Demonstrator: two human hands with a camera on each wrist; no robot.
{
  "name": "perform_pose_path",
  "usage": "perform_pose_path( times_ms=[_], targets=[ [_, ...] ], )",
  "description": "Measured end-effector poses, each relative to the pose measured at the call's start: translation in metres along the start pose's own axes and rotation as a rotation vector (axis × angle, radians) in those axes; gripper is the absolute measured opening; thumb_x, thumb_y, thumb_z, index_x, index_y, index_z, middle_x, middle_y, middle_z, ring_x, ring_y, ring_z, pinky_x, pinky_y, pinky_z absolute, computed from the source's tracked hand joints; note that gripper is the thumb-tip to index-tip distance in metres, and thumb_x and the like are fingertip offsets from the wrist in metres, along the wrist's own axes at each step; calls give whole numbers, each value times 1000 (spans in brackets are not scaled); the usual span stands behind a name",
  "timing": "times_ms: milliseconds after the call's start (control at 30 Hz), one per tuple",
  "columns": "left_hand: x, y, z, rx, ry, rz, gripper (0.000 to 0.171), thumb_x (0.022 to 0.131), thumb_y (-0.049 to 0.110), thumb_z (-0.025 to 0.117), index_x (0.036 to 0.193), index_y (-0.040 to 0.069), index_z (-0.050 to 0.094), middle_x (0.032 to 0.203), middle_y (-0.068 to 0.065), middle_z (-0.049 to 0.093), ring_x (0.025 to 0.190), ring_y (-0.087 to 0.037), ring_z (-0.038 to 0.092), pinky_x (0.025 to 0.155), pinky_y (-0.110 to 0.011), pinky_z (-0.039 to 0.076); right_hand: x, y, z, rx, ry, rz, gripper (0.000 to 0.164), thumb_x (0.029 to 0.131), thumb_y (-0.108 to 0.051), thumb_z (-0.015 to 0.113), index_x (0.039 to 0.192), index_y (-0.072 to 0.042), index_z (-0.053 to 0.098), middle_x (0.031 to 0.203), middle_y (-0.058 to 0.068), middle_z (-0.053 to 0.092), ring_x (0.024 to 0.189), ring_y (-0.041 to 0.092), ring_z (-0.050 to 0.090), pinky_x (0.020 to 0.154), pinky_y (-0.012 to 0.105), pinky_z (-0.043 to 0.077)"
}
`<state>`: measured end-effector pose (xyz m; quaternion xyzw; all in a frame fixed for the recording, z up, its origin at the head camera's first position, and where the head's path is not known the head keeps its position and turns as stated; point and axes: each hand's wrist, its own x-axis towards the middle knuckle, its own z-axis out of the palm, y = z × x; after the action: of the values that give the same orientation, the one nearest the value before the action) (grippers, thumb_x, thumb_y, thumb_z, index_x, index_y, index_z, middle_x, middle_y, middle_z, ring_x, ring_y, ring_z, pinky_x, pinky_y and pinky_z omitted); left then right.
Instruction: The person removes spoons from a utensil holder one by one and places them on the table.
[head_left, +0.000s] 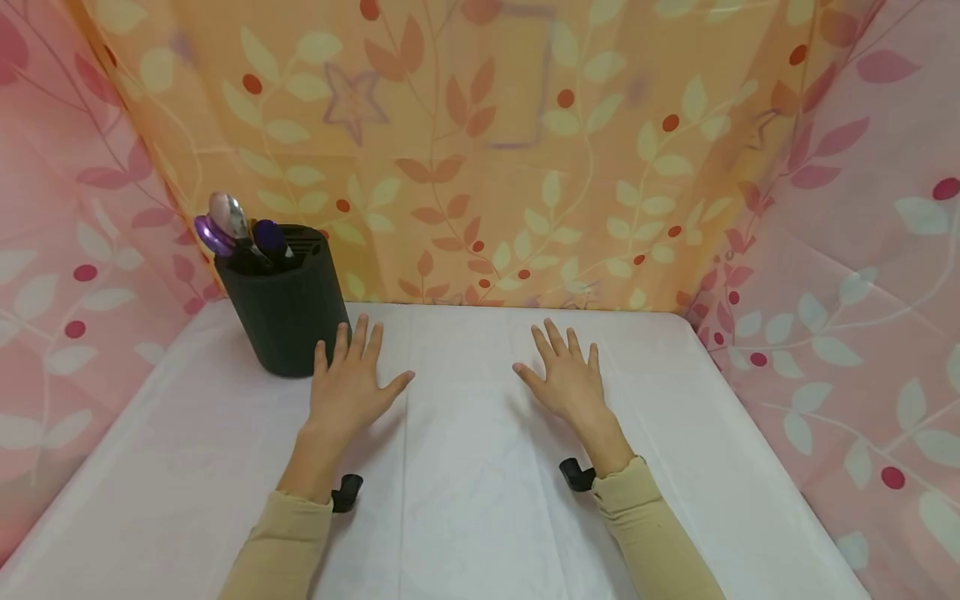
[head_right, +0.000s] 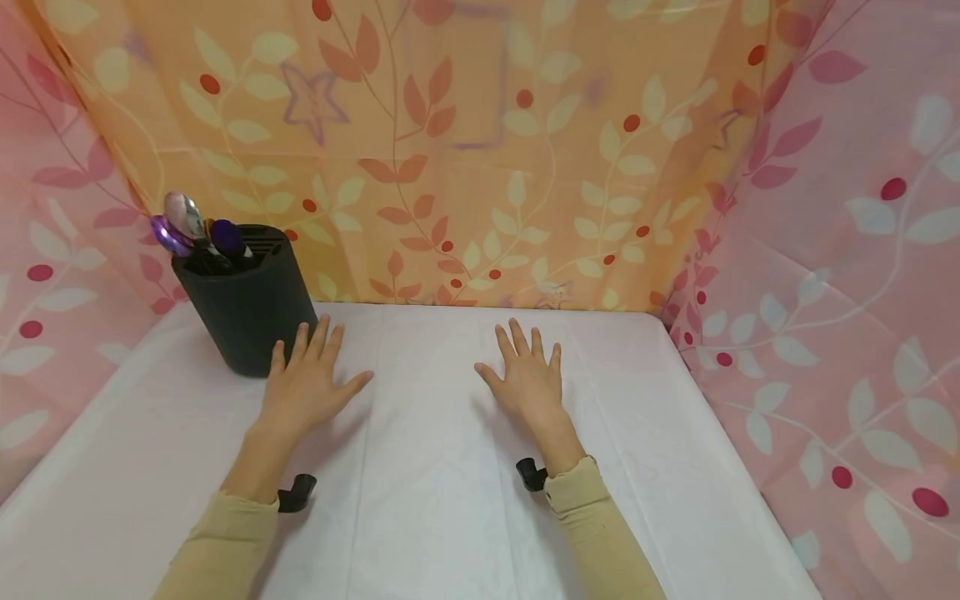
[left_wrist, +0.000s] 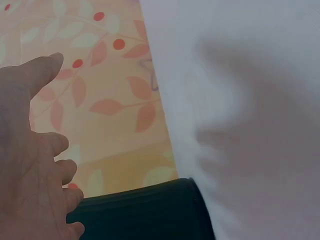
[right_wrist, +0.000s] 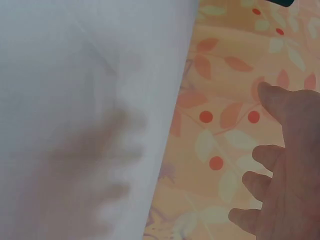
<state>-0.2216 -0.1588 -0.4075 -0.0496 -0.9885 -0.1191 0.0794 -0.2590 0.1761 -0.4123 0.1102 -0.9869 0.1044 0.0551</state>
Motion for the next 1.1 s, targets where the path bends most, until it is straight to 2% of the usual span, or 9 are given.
perform_pose_path(
  times_ms=[133, 333, 500, 700, 867, 1100],
  targets=[
    [-3, -2, -6, 2, 23, 15, 99, 98, 69, 53, 167, 9, 15, 174, -14, 2, 159, -43, 1, 123, -69, -2, 2, -4, -4, 11, 18, -20, 81, 104, -66, 43, 168, -23, 20, 175, 3, 12, 159, 39, 10, 123, 70, 2],
    [-9, -8, -23, 4, 73, 45, 99, 97, 68, 55, 167, 9, 17, 175, -13, 3, 159, -42, 2, 124, -69, 0, 10, -16, -11, 21, 64, -70, 82, 104, -66, 43, 168, -23, 19, 175, 1, 13, 159, 37, 15, 124, 68, 5],
    [-13, -15, -38, 34, 121, 69, 98, 98, 70, 51, 168, 11, 14, 175, -11, 0, 159, -41, 3, 124, -68, 2, 20, -32, -19, 47, 90, -108, 83, 103, -66, 45, 168, -20, 21, 174, 3, 15, 159, 35, 17, 124, 67, 7],
    [-18, -30, -57, 35, 198, 74, 99, 99, 67, 54, 168, 10, 13, 174, -10, -2, 159, -41, 1, 123, -69, 1, 33, -56, -24, 83, 116, -167, 83, 103, -66, 45, 168, -19, 20, 174, 4, 18, 158, 36, 20, 126, 65, 7],
    [-19, -48, -73, 25, 223, 40, 99, 99, 68, 51, 168, 11, 7, 174, -11, -7, 159, -41, -7, 122, -69, -7, 46, -79, -27, 108, 122, -212, 84, 104, -66, 44, 168, -18, 19, 174, 3, 17, 157, 35, 23, 125, 65, 7],
    [-19, -76, -92, -2, 211, -46, 102, 99, 75, 40, 167, 12, -2, 172, -7, -17, 157, -40, -15, 120, -69, -13, 65, -112, -27, 151, 117, -250, 83, 104, -66, 45, 168, -19, 21, 173, 5, 21, 158, 31, 23, 126, 62, 11]
  ],
)
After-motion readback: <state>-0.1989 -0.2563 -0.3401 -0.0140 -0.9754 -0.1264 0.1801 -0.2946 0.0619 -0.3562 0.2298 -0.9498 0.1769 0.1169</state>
